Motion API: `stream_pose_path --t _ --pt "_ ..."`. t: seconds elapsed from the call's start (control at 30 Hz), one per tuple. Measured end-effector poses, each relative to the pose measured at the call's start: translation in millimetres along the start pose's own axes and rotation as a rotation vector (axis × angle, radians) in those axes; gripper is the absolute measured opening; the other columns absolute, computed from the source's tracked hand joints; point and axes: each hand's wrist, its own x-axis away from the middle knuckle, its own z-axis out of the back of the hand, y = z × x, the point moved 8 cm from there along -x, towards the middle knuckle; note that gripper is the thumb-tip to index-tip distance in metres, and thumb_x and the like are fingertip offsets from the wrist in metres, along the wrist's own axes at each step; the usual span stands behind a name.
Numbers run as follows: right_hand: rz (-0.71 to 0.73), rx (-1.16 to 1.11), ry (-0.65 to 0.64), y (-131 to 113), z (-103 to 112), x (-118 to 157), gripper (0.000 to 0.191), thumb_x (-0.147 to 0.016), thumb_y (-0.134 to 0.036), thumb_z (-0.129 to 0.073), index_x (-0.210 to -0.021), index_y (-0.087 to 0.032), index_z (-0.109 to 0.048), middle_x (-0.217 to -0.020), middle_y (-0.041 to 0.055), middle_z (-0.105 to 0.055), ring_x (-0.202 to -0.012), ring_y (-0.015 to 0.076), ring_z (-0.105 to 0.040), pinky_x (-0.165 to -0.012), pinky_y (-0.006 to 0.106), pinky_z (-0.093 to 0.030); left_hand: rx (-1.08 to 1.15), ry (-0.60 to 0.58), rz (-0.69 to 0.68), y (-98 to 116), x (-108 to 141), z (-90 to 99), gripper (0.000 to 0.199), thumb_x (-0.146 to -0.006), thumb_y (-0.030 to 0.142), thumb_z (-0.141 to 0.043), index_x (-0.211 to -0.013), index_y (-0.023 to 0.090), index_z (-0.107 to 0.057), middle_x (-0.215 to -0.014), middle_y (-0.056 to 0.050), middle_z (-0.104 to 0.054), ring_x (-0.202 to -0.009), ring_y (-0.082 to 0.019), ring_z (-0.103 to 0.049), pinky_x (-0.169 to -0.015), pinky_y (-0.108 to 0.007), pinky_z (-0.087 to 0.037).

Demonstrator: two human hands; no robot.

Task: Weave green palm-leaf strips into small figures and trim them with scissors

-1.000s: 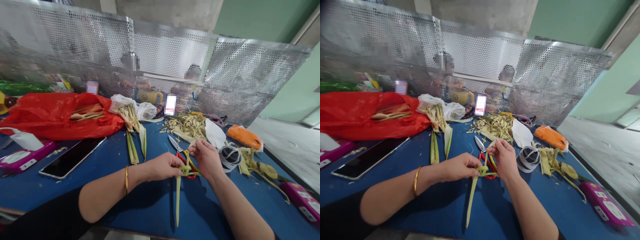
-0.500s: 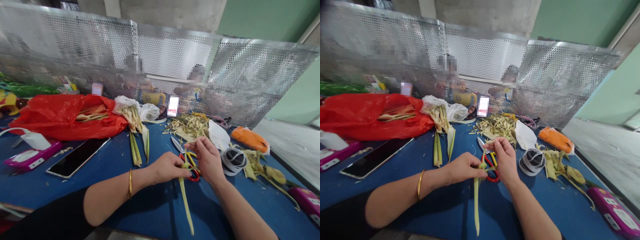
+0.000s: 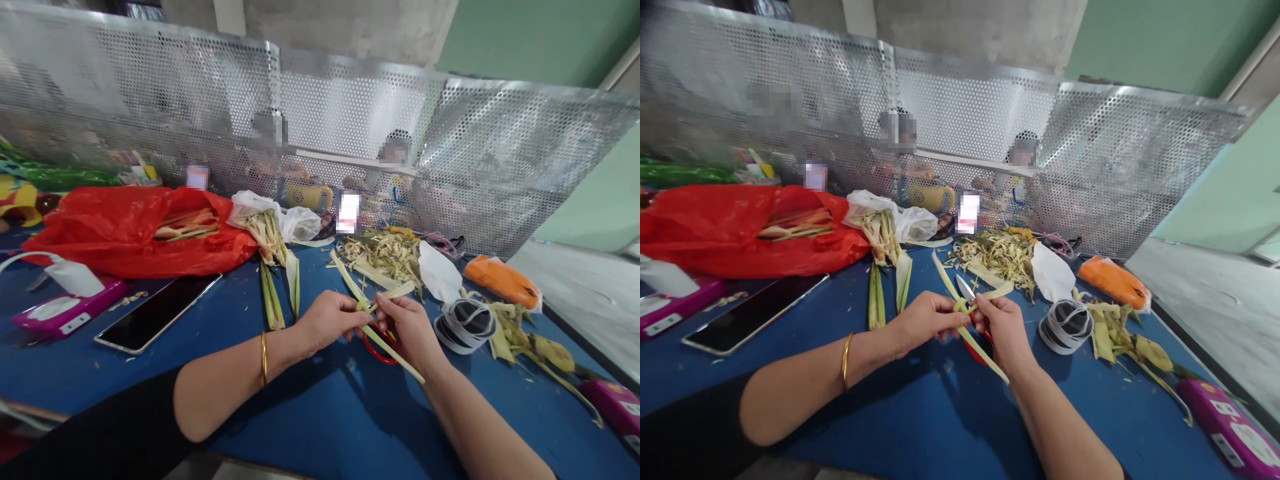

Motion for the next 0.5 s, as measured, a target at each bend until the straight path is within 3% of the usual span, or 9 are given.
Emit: stream_pose_path --t 0.1,0.17,0.23,0.3,0.33,0.4,0.43,0.5 --pt "-0.049 0.021 0.015 1.8 5.9 -5.1 0.041 -0.053 -0.049 -0.08 -0.06 -0.015 -0.059 -0.045 -0.004 -0.052 -0.037 0.0069 -0.041 -0.042 0.022 -0.032 0.054 -0.019 0.035 -3.9 -1.0 -1.7 0.022 -0.07 0.034 -0.067 -0.065 0.013 -0.068 -0.056 -0.001 -0.062 -0.044 -0.008 -0.049 -0.048 -0.021 -0.038" --pt "-0.018 0.177 0.027 -9.2 13.2 -5.3 0.041 -0.06 -0.053 -0.074 -0.063 -0.015 -0.061 -0.05 -0.0003 -0.057 -0.042 0.0104 -0.048 -0.045 0.025 -0.037 0.097 -0.003 0.099 -8.6 -1.4 0.6 0.023 -0.069 0.035 -0.069 -0.067 0.012 -0.069 -0.058 -0.003 -0.064 -0.044 -0.009 -0.052 -0.048 -0.022 -0.04" --pt "0.231 0.425 0.149 -43.1 24.6 2.8 0.036 -0.073 -0.051 -0.065 -0.071 -0.015 -0.064 -0.059 0.0022 -0.061 -0.052 0.0144 -0.055 -0.052 0.028 -0.042 0.153 0.034 0.161 -12.9 -1.7 5.2 0.027 -0.067 0.038 -0.071 -0.069 0.012 -0.07 -0.061 -0.005 -0.067 -0.047 -0.01 -0.056 -0.05 -0.022 -0.042" --pt "0.669 0.698 0.284 -87.6 21.3 29.4 0.023 -0.084 -0.039 -0.058 -0.077 -0.018 -0.064 -0.068 0.0027 -0.063 -0.065 0.016 -0.057 -0.062 0.029 -0.043 0.226 0.077 0.193 -14.9 -2.6 9.9 0.031 -0.064 0.041 -0.075 -0.07 0.011 -0.07 -0.063 -0.007 -0.068 -0.05 -0.011 -0.058 -0.053 -0.023 -0.043" --pt "0.859 0.806 0.211 -99.4 6.9 43.8 0.018 -0.087 -0.031 -0.056 -0.076 -0.018 -0.063 -0.075 0.004 -0.064 -0.072 0.0168 -0.058 -0.067 0.03 -0.043 0.265 0.097 0.204 -15.6 -3.1 11.8 0.034 -0.062 0.042 -0.077 -0.071 0.01 -0.07 -0.064 -0.008 -0.068 -0.051 -0.011 -0.058 -0.054 -0.023 -0.043" --pt "1.179 1.078 -0.038 -100.2 -30.6 71.7 0.013 -0.088 -0.02 -0.054 -0.082 -0.019 -0.065 -0.077 0.0036 -0.064 -0.075 0.0168 -0.057 -0.074 0.033 -0.042 0.34 0.137 0.209 -16.1 -3.9 14.6 0.038 -0.056 0.043 -0.081 -0.069 0.009 -0.069 -0.062 -0.007 -0.067 -0.052 -0.011 -0.057 -0.054 -0.023 -0.042" --pt "1.281 1.231 -0.148 -90.9 -46.9 81.3 0.013 -0.088 -0.017 -0.053 -0.086 -0.02 -0.065 -0.076 0.003 -0.064 -0.072 0.0163 -0.056 -0.077 0.034 -0.04 0.377 0.146 0.205 -15.8 -4.1 14.8 0.039 -0.054 0.042 -0.082 -0.068 0.009 -0.069 -0.061 -0.006 -0.066 -0.052 -0.01 -0.056 -0.053 -0.022 -0.041" --pt "1.349 1.482 -0.333 -64.0 -69.8 87.3 0.019 -0.089 -0.013 -0.048 -0.099 -0.018 -0.064 -0.079 0.0041 -0.063 -0.075 0.0176 -0.055 -0.081 0.036 -0.039 0.45 0.132 0.196 -14.7 -3.8 12.4 0.039 -0.049 0.04 -0.085 -0.065 0.009 -0.068 -0.06 -0.004 -0.064 -0.053 -0.009 -0.055 -0.052 -0.021 -0.039"
